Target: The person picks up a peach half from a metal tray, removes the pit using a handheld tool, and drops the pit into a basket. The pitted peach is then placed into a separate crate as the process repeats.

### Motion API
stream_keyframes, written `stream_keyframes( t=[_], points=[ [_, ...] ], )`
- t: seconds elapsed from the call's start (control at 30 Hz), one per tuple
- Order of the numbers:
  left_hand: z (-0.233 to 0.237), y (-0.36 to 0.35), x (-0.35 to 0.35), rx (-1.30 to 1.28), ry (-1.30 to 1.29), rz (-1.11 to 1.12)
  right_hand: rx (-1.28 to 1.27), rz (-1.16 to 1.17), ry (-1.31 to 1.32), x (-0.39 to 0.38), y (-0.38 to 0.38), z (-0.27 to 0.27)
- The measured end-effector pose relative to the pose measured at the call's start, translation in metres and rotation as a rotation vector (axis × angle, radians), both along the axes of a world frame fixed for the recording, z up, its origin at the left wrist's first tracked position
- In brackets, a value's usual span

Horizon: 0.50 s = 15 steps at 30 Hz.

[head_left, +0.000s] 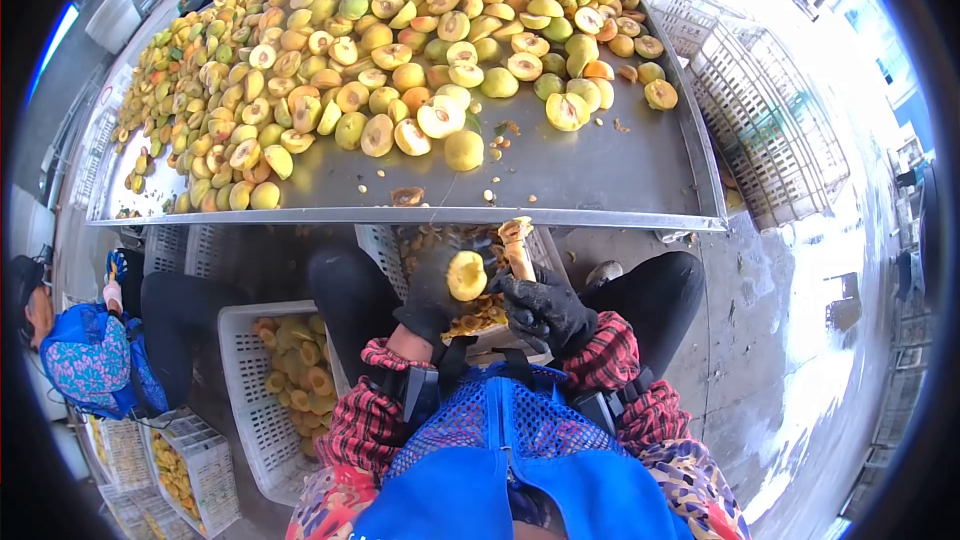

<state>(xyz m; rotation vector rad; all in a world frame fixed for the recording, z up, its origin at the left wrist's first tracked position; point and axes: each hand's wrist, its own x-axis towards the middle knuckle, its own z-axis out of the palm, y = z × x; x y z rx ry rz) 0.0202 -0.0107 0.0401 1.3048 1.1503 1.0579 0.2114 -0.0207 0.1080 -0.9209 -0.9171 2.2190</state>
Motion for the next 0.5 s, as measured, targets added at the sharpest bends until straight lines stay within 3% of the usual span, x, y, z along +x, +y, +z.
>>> stream_keyframes(
  t=[0.03,0.13,0.17,0.27,0.3,0.37,0.43,0.47,0.5],
  points=[
    [-0.007,0.001,0.000,-0.020,0.117,0.001,-0.015,0.035,-0.108,0.003,0.003,-0.009],
    [-0.036,0.001,-0.003,-0.240,-0.204,0.142,-0.007,0.033,-0.225,0.003,-0.002,-0.020],
    [-0.015,-0.003,-0.002,-0.267,-0.219,0.125,0.081,0.020,-0.230,0.000,-0.004,-0.014],
    [-0.013,0.003,-0.012,-0.670,-1.035,0.324,0.353,-0.160,-0.322,-0.003,-0.012,-0.042],
    [-0.001,0.000,-0.013,-0.569,-1.066,0.331,0.357,-0.089,-0.494,-0.004,-0.010,-0.052],
    [0.024,-0.010,-0.025,-0.378,-1.007,0.306,0.358,0.060,-0.837,0.001,-0.005,-0.081],
    [0.040,-0.022,-0.051,-0.114,-0.850,0.376,0.810,0.530,-1.075,0.030,-0.011,-0.137],
    [0.046,-0.028,-0.070,0.055,-0.718,0.453,0.824,0.708,-1.122,0.036,-0.013,-0.156],
    [0.058,-0.041,-0.091,0.149,-0.275,0.562,0.801,0.747,-1.134,0.034,-0.013,-0.158]
  ],
)
